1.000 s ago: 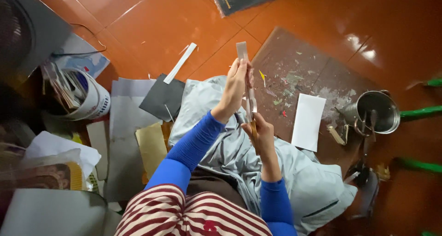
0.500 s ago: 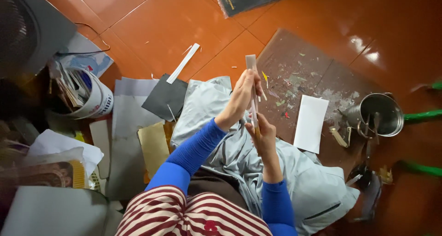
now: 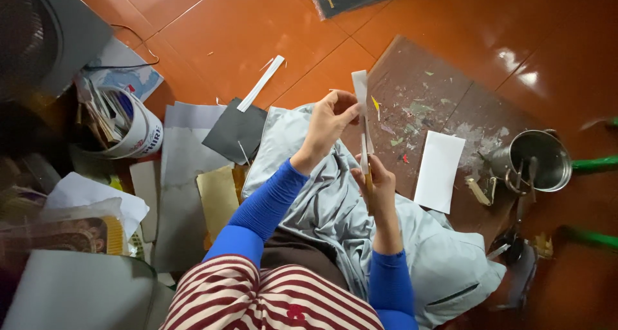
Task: Cutting thin strips from a white sheet of paper using a pair of scissors.
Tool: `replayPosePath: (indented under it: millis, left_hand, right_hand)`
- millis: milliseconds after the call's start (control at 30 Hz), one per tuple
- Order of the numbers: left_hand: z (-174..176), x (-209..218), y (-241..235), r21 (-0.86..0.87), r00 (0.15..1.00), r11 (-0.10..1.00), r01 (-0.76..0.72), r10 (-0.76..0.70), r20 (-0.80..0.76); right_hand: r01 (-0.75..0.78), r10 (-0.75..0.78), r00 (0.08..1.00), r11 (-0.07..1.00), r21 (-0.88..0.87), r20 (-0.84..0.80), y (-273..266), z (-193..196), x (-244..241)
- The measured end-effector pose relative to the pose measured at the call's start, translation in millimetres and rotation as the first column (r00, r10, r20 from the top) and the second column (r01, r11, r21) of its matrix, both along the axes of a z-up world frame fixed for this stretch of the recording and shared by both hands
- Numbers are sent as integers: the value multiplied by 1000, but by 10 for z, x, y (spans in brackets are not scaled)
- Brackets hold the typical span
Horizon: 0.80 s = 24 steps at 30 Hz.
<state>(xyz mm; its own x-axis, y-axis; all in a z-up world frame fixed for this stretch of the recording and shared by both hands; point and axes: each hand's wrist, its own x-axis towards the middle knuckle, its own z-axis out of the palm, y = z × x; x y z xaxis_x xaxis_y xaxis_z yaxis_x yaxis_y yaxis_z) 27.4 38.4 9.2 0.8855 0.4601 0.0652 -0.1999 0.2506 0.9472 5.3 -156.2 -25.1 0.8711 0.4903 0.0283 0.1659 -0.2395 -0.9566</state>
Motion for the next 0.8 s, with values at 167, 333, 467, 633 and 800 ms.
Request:
replayPosePath:
  millis: [167, 333, 467, 633, 800]
  left_hand:
    - [-206, 40, -17, -64, 1000, 998, 23, -23, 5]
    - [-328, 18, -113, 7, 998, 998, 67, -67, 16]
    - [-301, -2, -139, -68, 994, 992, 105, -107, -15]
    - [-229, -9, -110, -81, 991, 988, 133, -135, -22]
    - [-113, -13, -70, -119, 981, 976, 182, -188, -43]
  right_hand:
    - [-30, 32, 997, 999, 30, -69, 4, 3, 16]
    - [-85, 86, 996, 987, 135, 2, 25, -64, 28]
    - [19, -15, 998, 998, 57, -69, 7, -96, -3]
    - [73, -47, 975, 991, 110, -216, 7, 34, -25]
    - [39, -32, 996, 996, 82, -86, -12, 34, -30]
